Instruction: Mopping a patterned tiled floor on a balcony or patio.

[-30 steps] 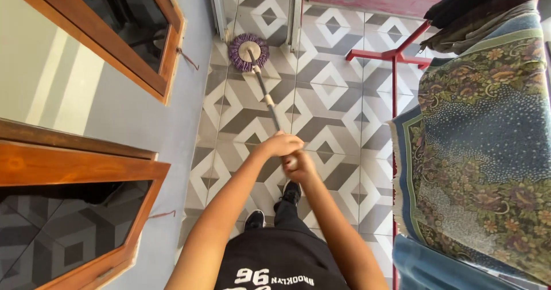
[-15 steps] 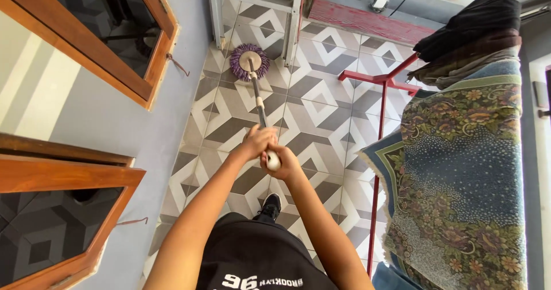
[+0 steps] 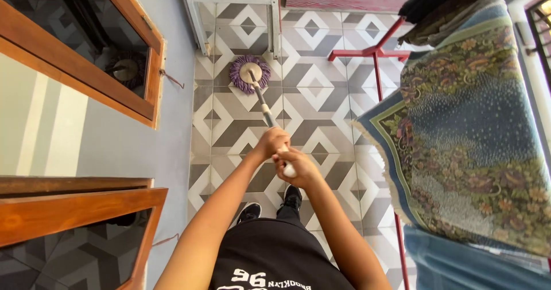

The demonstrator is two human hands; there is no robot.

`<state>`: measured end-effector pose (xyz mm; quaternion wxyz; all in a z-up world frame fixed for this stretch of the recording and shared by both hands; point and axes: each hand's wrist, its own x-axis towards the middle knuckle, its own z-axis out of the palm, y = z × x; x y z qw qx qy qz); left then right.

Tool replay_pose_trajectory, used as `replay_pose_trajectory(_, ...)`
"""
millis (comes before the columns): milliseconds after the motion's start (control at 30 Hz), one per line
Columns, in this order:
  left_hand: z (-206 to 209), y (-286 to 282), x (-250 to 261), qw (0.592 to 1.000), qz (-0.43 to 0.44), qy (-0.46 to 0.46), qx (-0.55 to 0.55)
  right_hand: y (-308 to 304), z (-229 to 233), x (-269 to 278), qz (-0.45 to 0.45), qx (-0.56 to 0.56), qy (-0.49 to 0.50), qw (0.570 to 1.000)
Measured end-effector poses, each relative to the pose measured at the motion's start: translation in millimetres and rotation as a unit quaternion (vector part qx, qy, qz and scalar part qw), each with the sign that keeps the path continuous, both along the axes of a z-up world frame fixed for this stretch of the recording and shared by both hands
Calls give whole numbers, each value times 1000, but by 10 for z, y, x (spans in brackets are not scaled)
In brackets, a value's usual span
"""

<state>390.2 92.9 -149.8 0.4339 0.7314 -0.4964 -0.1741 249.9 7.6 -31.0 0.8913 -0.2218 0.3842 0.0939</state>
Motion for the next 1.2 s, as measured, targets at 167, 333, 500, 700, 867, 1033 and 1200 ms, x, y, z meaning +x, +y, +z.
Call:
replay_pose_trajectory(167,-475,645,-390,968,92,-218,-84,592,-880,-284,17,74,31,997)
replay_pose_trajectory(333,13,594,-652,979,44,-168,-103,824,-106,-771,-133,128,89,979)
replay_pose_trajectory(500,310,663,-681,983,-39,85,-161,1025,826,-786,-208,192,9,959)
replay_pose_trajectory(700,-183,1312,-788,989,-15,-99,-106,1435,-208,-801,-85,128,-4,988)
replay_pose_trajectory(867,-599,1232,-1852,981,-63,-181,-4,1446,-628,-1933,-159,157,25,974)
replay_pose_trajectory(1033,110,752,-3399,994,-68,80,-35,1159,108,-3447,-288,304,-9,908)
replay_pose_trajectory(1200,889,781,-4207,942,-145,250,-171,1313,1072,-4254,-388,302,-107,864)
